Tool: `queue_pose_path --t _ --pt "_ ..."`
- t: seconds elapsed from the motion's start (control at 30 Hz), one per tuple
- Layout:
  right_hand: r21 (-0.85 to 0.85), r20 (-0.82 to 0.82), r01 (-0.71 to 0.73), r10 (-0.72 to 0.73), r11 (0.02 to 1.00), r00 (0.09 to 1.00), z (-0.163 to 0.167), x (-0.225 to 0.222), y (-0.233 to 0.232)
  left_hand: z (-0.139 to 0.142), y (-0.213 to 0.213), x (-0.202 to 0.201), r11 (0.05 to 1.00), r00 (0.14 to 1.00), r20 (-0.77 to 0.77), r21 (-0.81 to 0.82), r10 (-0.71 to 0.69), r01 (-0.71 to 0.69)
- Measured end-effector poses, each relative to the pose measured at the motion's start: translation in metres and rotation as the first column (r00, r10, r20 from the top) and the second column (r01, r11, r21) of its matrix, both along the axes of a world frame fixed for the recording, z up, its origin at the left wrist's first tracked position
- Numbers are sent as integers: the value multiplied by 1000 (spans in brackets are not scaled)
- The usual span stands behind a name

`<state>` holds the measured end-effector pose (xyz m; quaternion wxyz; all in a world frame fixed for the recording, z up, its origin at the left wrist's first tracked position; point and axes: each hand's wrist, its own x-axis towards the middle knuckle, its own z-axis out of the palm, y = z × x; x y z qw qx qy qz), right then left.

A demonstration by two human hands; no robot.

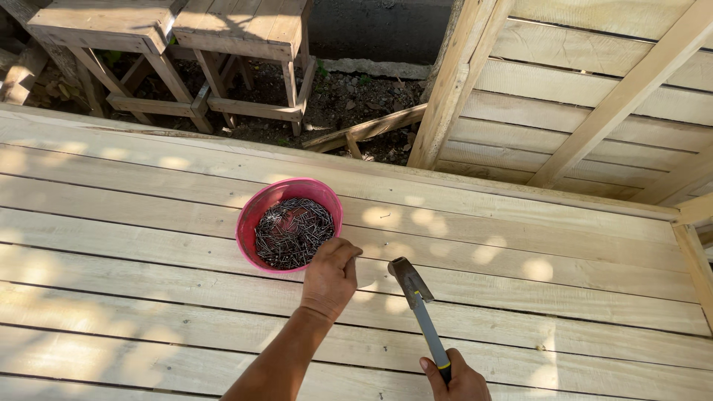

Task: The person hammers nails into the wooden slats of an outdoor wooden frame structure. They repeatedly pick nails one at a time from a pink bowl, position each nail on a slat, and drive it in with a claw hammer, working across different spots on the surface.

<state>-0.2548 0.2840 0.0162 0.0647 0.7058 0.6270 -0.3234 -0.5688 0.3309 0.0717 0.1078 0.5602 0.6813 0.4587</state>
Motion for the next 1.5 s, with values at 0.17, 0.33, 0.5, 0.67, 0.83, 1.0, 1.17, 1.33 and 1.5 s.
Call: queue_pose_path --t 0.17,0.33,0.5,0.67,0.83,1.0,1.17,1.33,1.5 --pt "190 -241 72 -24 979 970 -5 3 -20 10 10 -60 933 968 -166 -279 188 -229" --pt "-30 -33 142 -143 989 989 -11 -18 2 9 21 -83 729 983 -65 -663 169 -169" --pt "97 -165 284 -266 954 950 -5 -17 -7 10 33 -97 600 976 -67 -780 206 -180" --pt "168 -221 203 -164 965 961 -8 -13 -24 14 31 -98 624 973 -83 -754 217 -204" --pt "57 -84 130 -125 990 989 -3 -29 0 17 25 -92 650 965 -106 -721 241 -242" --pt "118 -281 187 -148 975 948 12 -16 -6 10 16 -86 807 952 -169 -505 254 -305" --pt "42 -145 60 -54 997 988 12 -9 -6 4 15 -79 828 942 -57 -460 332 -320" --pt "-99 -66 143 -150 985 987 21 -20 9 -1 7 -82 843 952 22 -471 306 -260" --pt "-83 29 127 -125 988 992 36 -13 23 -2 9 -79 904 953 -42 -305 301 -299"
